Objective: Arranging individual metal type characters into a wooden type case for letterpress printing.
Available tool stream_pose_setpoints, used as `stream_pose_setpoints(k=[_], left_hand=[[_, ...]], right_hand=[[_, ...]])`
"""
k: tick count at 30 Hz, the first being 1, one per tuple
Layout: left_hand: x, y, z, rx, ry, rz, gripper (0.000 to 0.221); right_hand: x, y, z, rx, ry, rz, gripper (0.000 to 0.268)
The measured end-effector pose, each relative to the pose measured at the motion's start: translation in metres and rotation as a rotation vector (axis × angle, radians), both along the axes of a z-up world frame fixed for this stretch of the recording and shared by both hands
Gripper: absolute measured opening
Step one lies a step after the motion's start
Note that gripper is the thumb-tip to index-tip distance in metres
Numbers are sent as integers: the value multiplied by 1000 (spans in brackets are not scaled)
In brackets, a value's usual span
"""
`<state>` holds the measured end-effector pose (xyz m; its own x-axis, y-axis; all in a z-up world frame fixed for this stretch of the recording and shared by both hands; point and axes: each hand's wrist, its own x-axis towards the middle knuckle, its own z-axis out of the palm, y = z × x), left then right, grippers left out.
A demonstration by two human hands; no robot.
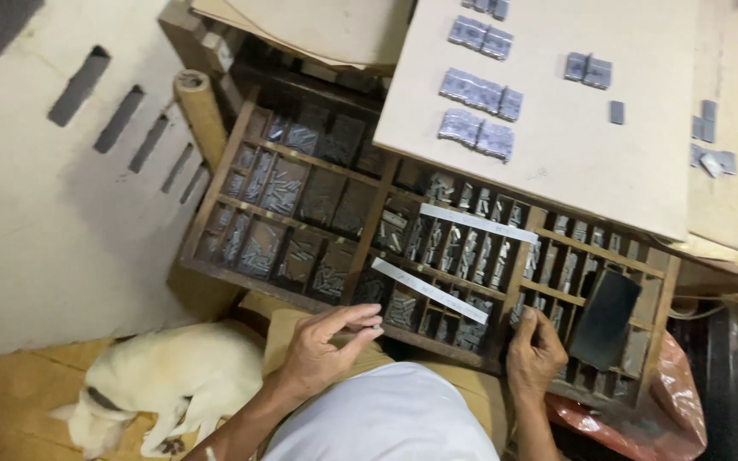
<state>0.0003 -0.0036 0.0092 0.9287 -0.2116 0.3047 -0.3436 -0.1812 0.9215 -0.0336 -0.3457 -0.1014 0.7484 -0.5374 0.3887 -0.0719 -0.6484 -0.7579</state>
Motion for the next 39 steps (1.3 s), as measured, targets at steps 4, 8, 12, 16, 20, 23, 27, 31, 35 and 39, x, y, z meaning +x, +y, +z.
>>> stream_pose_setpoints(k=[4,8,12,16,20,23,27,31,35,39], left_hand=[[0,2,-4,-2,-24,3,37],[0,2,-5,-2,-32,-12,37],[-1,1,-7,-15,-25,-15,36],[0,4,-3,-12,-56,-15,37],[2,0,1,1,-103,13,32],[2,2,-6,30,-130,15,31],[2,2,-4,32,-157,28,26],[3,2,-11,17,-201,13,27],[3,2,-13,-29,-185,-14,27],[3,2,-12,-28,-181,-2,25]], right_hand=[[0,3,2,14,15,1,24],[0,5,5,17,19,8,24],[-1,4,6,-15,28,13,26],[1,9,8,-23,40,9,26],[1,5,6,0,-5,3,22],[2,8,12,49,0,-10,24],[3,7,12,54,-2,6,26],[3,8,15,37,16,9,27],[3,10,18,26,17,5,25],[3,10,17,25,11,3,24]])
